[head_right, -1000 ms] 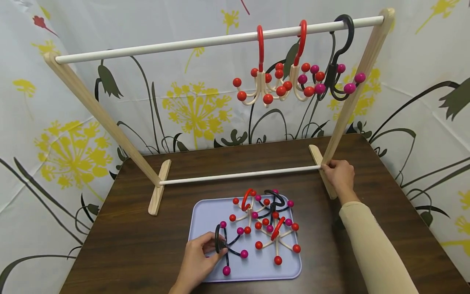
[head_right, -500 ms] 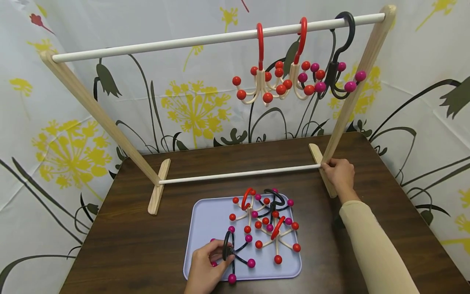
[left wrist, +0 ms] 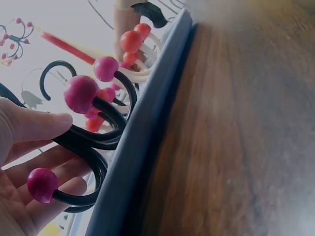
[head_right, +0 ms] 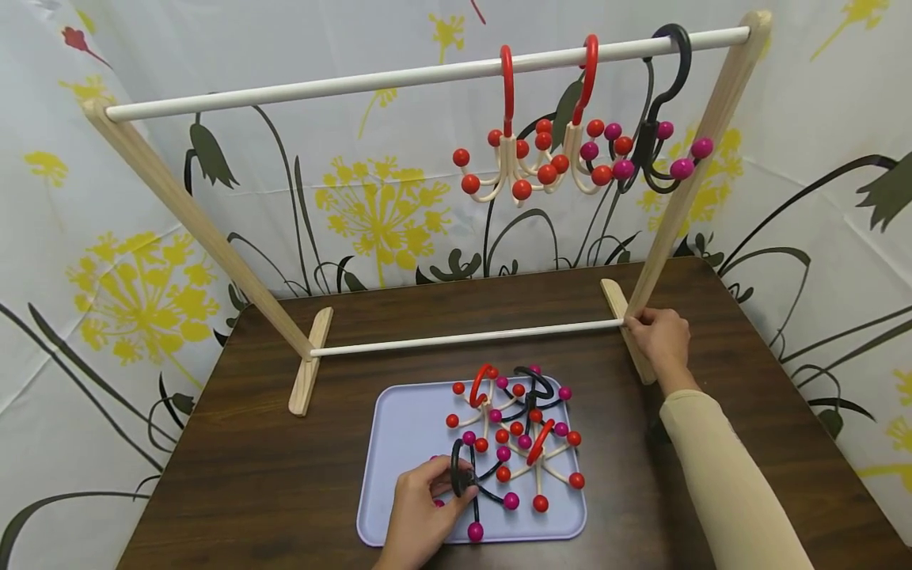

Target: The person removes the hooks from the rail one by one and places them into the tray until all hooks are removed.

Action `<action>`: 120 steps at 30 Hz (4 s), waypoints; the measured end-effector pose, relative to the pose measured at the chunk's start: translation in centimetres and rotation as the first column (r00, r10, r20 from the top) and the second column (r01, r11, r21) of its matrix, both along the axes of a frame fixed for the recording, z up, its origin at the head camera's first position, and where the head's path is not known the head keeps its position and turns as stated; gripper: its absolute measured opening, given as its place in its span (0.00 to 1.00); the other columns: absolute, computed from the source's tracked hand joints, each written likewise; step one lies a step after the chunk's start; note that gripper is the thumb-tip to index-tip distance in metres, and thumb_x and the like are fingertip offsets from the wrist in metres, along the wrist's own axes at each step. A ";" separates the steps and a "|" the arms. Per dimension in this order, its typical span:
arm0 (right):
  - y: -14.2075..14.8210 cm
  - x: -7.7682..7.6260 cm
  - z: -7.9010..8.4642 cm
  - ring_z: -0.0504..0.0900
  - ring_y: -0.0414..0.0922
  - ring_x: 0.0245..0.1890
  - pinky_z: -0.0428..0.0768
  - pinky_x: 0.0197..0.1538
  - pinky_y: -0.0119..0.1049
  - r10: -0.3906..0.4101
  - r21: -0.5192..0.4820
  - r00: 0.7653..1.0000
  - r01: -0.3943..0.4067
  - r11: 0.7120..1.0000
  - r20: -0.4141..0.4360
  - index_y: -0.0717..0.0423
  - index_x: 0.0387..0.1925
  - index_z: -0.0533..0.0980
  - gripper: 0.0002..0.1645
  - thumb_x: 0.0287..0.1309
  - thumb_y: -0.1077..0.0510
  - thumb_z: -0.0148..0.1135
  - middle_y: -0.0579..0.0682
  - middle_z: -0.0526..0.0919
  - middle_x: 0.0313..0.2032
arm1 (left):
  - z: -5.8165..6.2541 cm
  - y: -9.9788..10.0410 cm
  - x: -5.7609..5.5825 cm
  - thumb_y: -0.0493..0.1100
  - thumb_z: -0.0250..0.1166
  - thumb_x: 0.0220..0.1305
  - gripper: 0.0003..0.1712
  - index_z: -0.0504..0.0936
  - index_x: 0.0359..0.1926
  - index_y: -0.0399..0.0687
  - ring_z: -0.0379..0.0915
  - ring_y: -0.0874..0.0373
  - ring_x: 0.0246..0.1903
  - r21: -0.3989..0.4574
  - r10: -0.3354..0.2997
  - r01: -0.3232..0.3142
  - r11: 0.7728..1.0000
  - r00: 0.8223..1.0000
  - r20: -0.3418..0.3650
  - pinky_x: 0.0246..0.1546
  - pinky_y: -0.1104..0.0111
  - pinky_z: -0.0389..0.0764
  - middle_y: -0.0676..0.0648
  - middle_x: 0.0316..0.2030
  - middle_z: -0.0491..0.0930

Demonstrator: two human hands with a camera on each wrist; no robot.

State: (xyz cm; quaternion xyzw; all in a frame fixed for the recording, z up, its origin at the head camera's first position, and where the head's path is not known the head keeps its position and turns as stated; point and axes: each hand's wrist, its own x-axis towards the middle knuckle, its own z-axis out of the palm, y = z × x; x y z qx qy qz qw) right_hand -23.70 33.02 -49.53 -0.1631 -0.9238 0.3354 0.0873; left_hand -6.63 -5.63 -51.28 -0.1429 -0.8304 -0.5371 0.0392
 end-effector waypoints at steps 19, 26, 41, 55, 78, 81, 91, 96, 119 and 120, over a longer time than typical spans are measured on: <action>0.1 0.1 -0.3 0.76 0.64 0.48 0.75 0.44 0.57 -0.004 0.000 1.000 0.004 1.000 -0.015 0.69 0.50 0.80 0.26 0.66 0.49 0.61 0.67 0.83 0.44 | -0.4 3.5 0.6 0.29 0.74 0.46 0.16 0.85 0.35 0.51 0.82 0.67 0.35 0.013 0.169 -0.169 0.986 0.985 -0.045 0.37 0.77 0.81 0.56 0.33 0.84; 0.1 0.0 -0.2 0.76 0.64 0.46 0.75 0.43 0.56 0.005 0.000 0.999 -0.005 1.000 -0.036 0.68 0.49 0.81 0.25 0.66 0.48 0.61 0.67 0.83 0.43 | -0.1 3.9 0.5 0.30 0.75 0.46 0.16 0.85 0.35 0.51 0.82 0.68 0.35 -0.031 0.197 -0.198 0.980 0.980 -0.019 0.37 0.78 0.81 0.57 0.32 0.84; 0.0 0.0 -0.2 0.76 0.64 0.47 0.75 0.44 0.57 0.000 0.008 1.000 0.000 1.000 -0.019 0.69 0.51 0.80 0.26 0.66 0.49 0.60 0.68 0.83 0.45 | -0.2 3.5 0.6 0.31 0.75 0.48 0.16 0.85 0.38 0.50 0.82 0.67 0.38 -0.056 0.146 -0.147 0.987 0.989 -0.035 0.40 0.79 0.80 0.56 0.35 0.85; -0.2 -0.1 -0.4 0.76 0.63 0.46 0.76 0.42 0.56 0.004 0.018 1.000 -0.004 1.000 -0.015 0.68 0.51 0.80 0.26 0.66 0.49 0.61 0.67 0.83 0.45 | 1.7 1.0 2.7 0.36 0.75 0.50 0.20 0.85 0.47 0.50 0.83 0.61 0.39 -0.228 0.045 -0.092 0.969 0.978 -0.205 0.38 0.69 0.83 0.54 0.39 0.85; -0.1 0.0 -0.1 0.76 0.63 0.47 0.75 0.44 0.56 -0.014 0.004 1.000 0.014 1.000 -0.019 0.67 0.50 0.80 0.25 0.65 0.48 0.62 0.67 0.83 0.44 | 17.0 -1.3 -8.4 0.34 0.68 0.59 0.19 0.82 0.53 0.42 0.80 0.53 0.47 0.094 -0.052 0.139 0.986 0.787 -0.615 0.47 0.63 0.82 0.47 0.46 0.83; -0.1 0.0 -0.2 0.76 0.62 0.46 0.75 0.43 0.55 -0.013 0.006 1.000 0.013 1.000 -0.021 0.68 0.50 0.80 0.25 0.65 0.48 0.62 0.67 0.83 0.43 | 19.4 -0.6 -11.1 0.34 0.68 0.59 0.19 0.82 0.52 0.39 0.80 0.51 0.49 0.157 -0.047 0.189 0.969 0.770 -0.637 0.47 0.61 0.82 0.45 0.47 0.83; -0.2 0.1 -0.2 0.76 0.61 0.44 0.75 0.41 0.53 -0.010 0.012 0.999 0.010 1.000 -0.033 0.68 0.50 0.80 0.25 0.65 0.49 0.61 0.67 0.83 0.43 | 25.9 3.0 -17.4 0.39 0.65 0.65 0.24 0.76 0.61 0.43 0.77 0.58 0.51 0.154 -0.109 0.225 0.962 0.836 -0.537 0.52 0.66 0.79 0.46 0.51 0.81; -0.2 0.0 -0.2 0.76 0.61 0.42 0.75 0.39 0.51 -0.005 0.024 0.999 0.006 1.000 -0.040 0.69 0.49 0.81 0.24 0.65 0.50 0.61 0.67 0.84 0.42 | 27.6 4.6 -19.6 0.39 0.64 0.65 0.22 0.78 0.60 0.41 0.79 0.59 0.47 0.089 -0.119 0.187 0.978 0.858 -0.499 0.51 0.68 0.79 0.46 0.49 0.82; -0.2 0.1 -0.3 0.76 0.60 0.43 0.74 0.38 0.47 -0.022 0.009 1.000 0.023 1.000 -0.018 0.68 0.49 0.81 0.25 0.65 0.48 0.60 0.66 0.84 0.42 | 28.1 8.3 -23.8 0.44 0.69 0.63 0.18 0.82 0.54 0.46 0.82 0.62 0.33 -0.160 -0.169 0.121 0.980 0.926 -0.338 0.38 0.76 0.79 0.50 0.38 0.86; -0.2 0.1 -0.4 0.76 0.60 0.43 0.74 0.38 0.47 -0.023 0.009 1.000 0.023 1.000 -0.017 0.68 0.49 0.81 0.25 0.65 0.48 0.60 0.66 0.84 0.42 | 28.0 8.3 -23.8 0.45 0.69 0.63 0.18 0.83 0.53 0.47 0.82 0.63 0.33 -0.167 -0.159 0.106 0.980 0.925 -0.345 0.38 0.76 0.79 0.51 0.37 0.86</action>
